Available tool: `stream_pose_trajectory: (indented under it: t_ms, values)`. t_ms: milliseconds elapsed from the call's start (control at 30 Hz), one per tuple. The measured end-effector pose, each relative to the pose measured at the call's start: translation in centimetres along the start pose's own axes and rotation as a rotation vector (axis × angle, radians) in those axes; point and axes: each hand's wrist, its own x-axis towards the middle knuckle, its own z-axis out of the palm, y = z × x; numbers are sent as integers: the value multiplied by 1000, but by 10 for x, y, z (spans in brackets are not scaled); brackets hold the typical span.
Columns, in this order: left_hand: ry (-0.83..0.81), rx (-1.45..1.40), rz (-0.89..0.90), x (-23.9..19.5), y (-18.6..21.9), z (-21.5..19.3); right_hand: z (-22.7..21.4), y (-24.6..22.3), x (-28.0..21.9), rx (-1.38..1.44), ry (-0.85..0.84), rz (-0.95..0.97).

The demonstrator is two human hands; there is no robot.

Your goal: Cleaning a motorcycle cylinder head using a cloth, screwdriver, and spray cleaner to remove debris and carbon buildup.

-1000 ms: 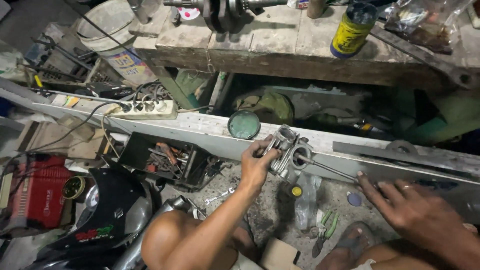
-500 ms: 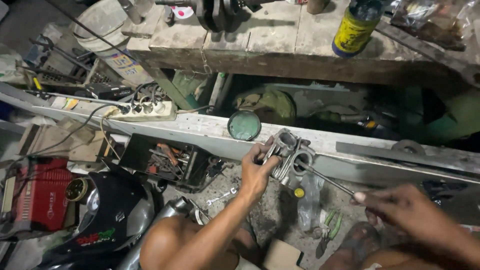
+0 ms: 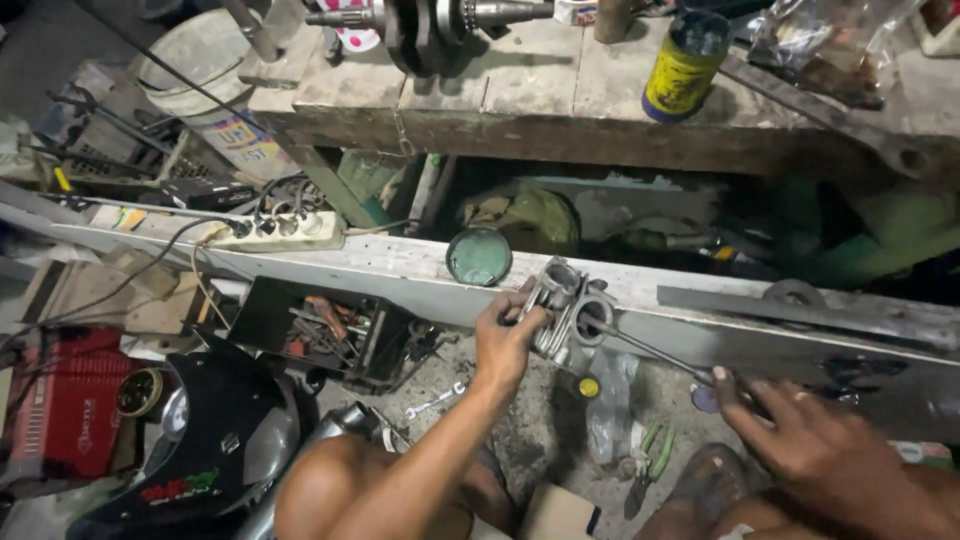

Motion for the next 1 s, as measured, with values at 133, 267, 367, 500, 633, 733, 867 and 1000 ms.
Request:
stream_pose_trajectory:
  t_ms: [133,267,367,500,633,733,867,1000]
  values:
    - [19,-9,7,4,-6,-1,2,-8,14,159,145,57]
    - [43,-29,60,5,-18,-3,-16,-23,25,828,338,343]
    - [28,-10,78,5,-19,-3,-67,-20,38,1583,21,739]
    - [43,109,74,3,-22,-3,-105,-16,44,2257,-260,942]
    - [38,109,4,-11,3,4,-62,-14,45,1831,-119,639]
    - [63,32,-38,-11,22,9,-56,-24,48,1421,51,782]
    - [31,175,54,-11,40,14,-34,-45,47,1323,242,656]
    - [94,494,409,12,21,19,20,-84,75,1438,397,749]
